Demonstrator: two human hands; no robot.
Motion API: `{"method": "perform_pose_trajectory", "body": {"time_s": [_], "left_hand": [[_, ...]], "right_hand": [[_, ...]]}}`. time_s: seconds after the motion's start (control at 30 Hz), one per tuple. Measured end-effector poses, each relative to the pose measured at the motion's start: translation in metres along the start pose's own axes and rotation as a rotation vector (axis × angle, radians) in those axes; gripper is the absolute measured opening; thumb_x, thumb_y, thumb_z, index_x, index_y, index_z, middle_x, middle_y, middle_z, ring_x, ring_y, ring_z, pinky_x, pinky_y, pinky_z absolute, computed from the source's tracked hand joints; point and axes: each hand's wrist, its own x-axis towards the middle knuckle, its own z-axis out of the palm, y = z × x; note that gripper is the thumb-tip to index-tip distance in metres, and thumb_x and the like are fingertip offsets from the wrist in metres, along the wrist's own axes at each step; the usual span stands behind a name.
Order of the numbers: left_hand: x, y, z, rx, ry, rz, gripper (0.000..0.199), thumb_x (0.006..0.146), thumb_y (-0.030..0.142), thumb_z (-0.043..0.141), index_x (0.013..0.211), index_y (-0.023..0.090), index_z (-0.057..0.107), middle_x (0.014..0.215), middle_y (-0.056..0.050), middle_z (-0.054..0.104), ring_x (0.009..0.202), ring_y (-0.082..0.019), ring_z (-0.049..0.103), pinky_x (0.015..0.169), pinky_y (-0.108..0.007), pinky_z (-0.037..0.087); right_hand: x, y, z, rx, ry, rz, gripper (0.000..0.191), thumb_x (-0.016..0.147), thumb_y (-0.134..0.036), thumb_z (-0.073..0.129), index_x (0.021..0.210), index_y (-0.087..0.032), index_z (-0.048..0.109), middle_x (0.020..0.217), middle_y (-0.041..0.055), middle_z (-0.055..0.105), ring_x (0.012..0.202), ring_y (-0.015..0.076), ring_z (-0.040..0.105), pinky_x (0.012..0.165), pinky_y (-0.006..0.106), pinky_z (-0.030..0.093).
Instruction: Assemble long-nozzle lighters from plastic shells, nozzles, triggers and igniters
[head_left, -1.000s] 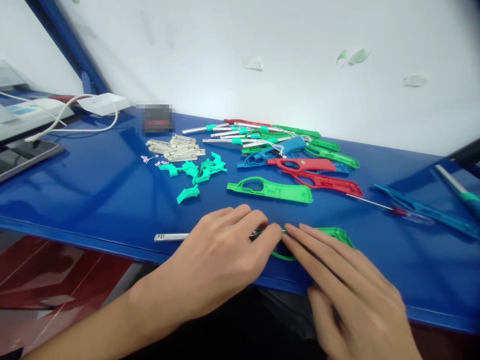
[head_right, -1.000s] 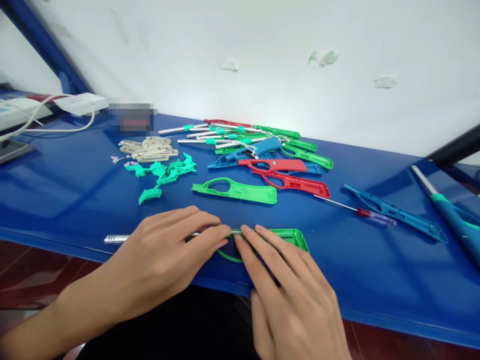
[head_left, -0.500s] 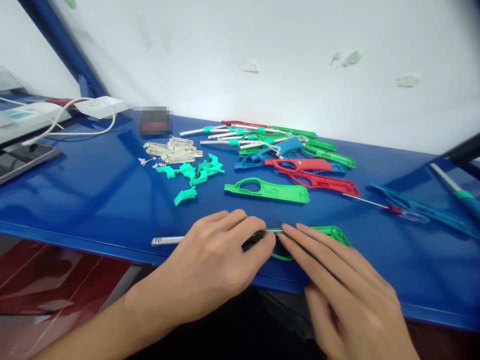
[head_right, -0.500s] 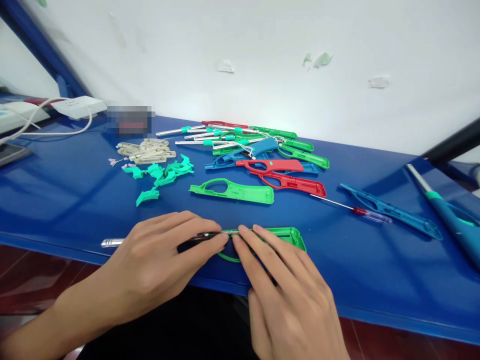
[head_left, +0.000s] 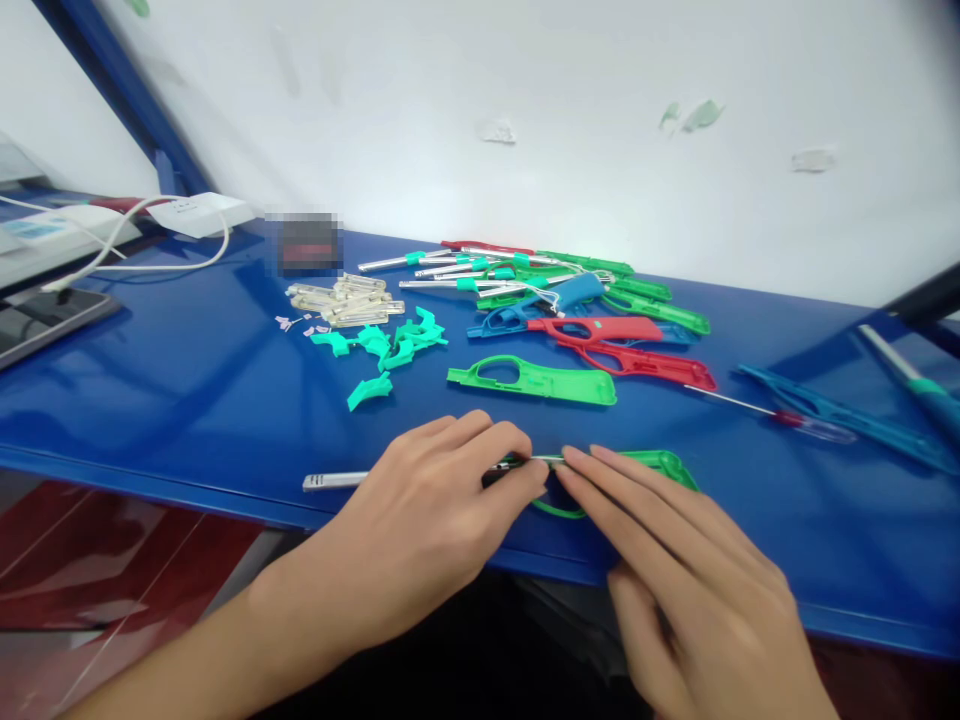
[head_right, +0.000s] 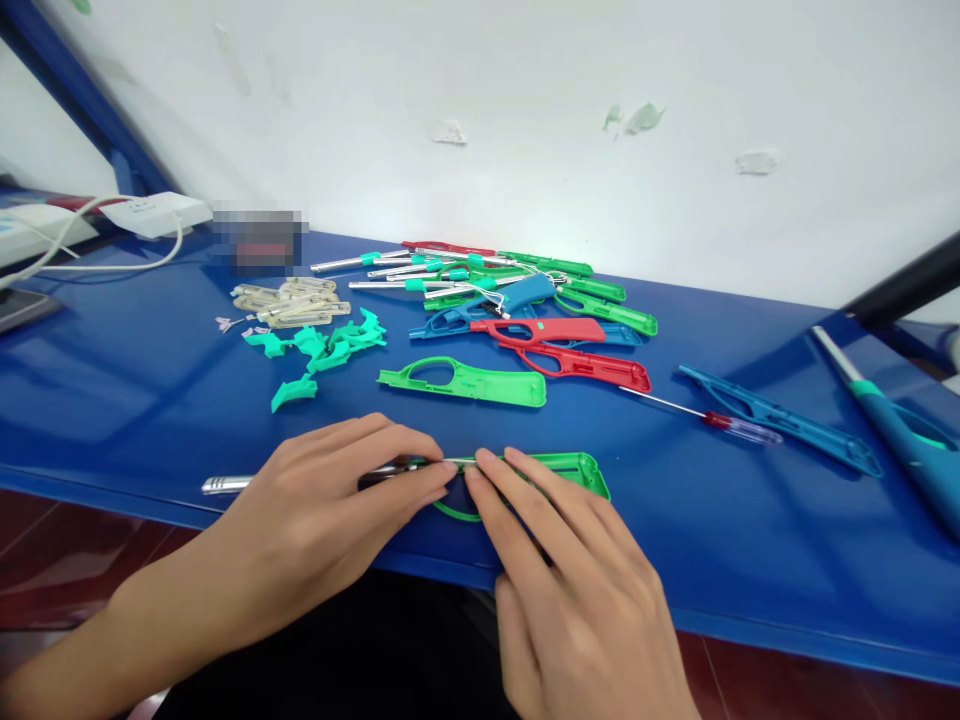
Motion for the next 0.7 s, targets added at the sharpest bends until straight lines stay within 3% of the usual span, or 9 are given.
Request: {"method": "perform_pose_trajectory", "body": {"time_s": [0.7], "left_hand": [[-0.0010,-0.0016,0.0026,-0.150,0.013,-0.043,0.020,0.103,0.004,0.057,0.108,0.011,0.074,0.108,-0.008,0.071,0.091,-0.022,0.067,0.079,-0.036,0.060]], "right_hand": [[-0.0005,0.0003,-0.0014,0.031,-0.012,0.007,0.057,0.096,-0.002,0.048,0.150,-0.015,0.061,0.157,0.0040,0.064,0.145,0.0218,0.056,0.122,0.042,0.040]]}}
